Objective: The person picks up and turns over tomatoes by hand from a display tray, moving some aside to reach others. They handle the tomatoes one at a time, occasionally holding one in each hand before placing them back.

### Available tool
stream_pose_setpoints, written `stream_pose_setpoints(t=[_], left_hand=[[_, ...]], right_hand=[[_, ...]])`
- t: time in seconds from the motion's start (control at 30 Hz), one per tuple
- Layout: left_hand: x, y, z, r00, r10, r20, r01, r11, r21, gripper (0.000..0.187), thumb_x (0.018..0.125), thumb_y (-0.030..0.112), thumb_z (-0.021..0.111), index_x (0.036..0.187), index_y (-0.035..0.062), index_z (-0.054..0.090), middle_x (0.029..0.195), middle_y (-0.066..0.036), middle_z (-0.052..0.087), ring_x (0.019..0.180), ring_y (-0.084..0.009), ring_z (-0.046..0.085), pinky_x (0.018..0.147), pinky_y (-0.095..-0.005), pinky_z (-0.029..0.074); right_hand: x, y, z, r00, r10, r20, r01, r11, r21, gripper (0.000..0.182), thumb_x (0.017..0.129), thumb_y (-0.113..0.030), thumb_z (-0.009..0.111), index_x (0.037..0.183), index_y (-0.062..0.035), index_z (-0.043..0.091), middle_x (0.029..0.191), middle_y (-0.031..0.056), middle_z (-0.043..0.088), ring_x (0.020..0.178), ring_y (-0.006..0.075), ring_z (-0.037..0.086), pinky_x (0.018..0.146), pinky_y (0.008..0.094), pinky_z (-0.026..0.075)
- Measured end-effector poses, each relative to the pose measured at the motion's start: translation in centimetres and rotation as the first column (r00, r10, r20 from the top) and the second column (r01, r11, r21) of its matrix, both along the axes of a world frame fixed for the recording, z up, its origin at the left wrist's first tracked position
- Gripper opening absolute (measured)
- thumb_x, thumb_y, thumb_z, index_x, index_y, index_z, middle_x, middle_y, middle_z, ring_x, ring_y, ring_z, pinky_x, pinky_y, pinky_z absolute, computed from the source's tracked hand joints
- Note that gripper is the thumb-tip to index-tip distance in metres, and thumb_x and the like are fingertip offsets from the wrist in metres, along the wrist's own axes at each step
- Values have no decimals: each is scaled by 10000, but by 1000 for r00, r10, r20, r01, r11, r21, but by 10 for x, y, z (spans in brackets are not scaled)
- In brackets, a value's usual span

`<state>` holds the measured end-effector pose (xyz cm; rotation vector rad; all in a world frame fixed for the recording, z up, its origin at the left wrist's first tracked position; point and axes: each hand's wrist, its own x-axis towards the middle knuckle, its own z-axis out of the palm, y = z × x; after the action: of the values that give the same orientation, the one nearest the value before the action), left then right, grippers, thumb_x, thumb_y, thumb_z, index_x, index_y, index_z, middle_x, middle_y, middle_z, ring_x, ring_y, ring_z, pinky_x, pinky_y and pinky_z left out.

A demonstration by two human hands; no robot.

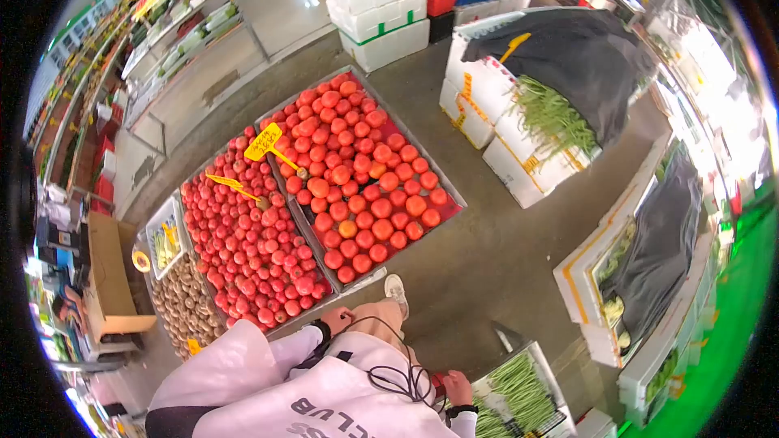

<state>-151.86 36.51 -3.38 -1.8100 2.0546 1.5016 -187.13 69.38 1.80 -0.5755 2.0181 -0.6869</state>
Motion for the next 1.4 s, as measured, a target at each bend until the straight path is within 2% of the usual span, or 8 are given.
stream_pose_setpoints(t=[0.17,0.23,0.3,0.47,0.6,0.8,1.07,1.4], left_hand=[[-41,-43,26,991,125,46,-132,969,209,327,880,385,711,1063,121,773,1002,-147,783,917,-340,750,834,-433,596],[-39,-48,-24,999,53,-9,-52,995,89,321,878,382,702,1049,121,773,993,-157,779,918,-353,747,830,-448,595],[-46,-54,-48,1000,21,23,-24,994,107,348,917,339,693,1141,74,718,993,-123,787,920,-285,751,820,-403,579],[-115,-134,32,992,-105,64,106,994,-2,301,910,208,602,1166,79,691,1051,-191,715,1001,-399,692,876,-470,566],[-177,-151,-11,999,42,4,-42,998,-48,359,918,195,597,1257,87,646,1175,-187,648,1095,-392,653,924,-485,550],[-281,-189,-35,981,138,134,-119,983,-141,551,897,178,654,1430,91,544,1324,-166,571,1172,-374,595,984,-503,525],[-322,-197,-95,886,-74,458,282,870,-405,499,926,269,593,1399,109,601,1569,-131,491,1219,-296,586,990,-446,489],[-302,-234,-110,775,-326,541,575,719,-390,594,930,386,605,1470,147,547,1472,-92,576,1307,-257,519,1101,-460,353]], right_hand=[[-87,-43,21,970,-56,236,-9,964,266,357,889,-211,727,1172,7,717,995,169,771,911,235,749,835,347,578],[-137,-65,9,925,377,-41,-367,918,150,246,919,-93,723,1160,-50,701,963,77,755,814,191,708,717,341,573],[-194,-69,-42,976,212,45,-216,969,116,258,909,-104,736,1157,-45,700,992,86,753,846,204,715,754,350,584],[-194,-296,62,814,547,-194,-561,828,-17,251,922,-100,719,1159,-32,674,938,117,732,849,221,722,772,346,582],[-188,-419,4,651,717,-249,-754,650,-99,364,894,-135,764,1223,-32,650,1097,151,706,936,274,718,813,365,586],[-157,-521,-100,655,725,-210,-751,656,-75,556,878,-139,766,1375,-22,546,1323,178,592,1152,347,624,923,395,555],[-133,-557,-130,468,772,-430,-844,535,42,773,848,-284,803,1499,-81,440,1547,158,432,1347,389,457,1075,570,362],[-144,-570,-154,479,769,-423,-847,532,9,783,836,-261,803,1506,-75,442,1525,156,452,1299,400,483,1061,550,409]])
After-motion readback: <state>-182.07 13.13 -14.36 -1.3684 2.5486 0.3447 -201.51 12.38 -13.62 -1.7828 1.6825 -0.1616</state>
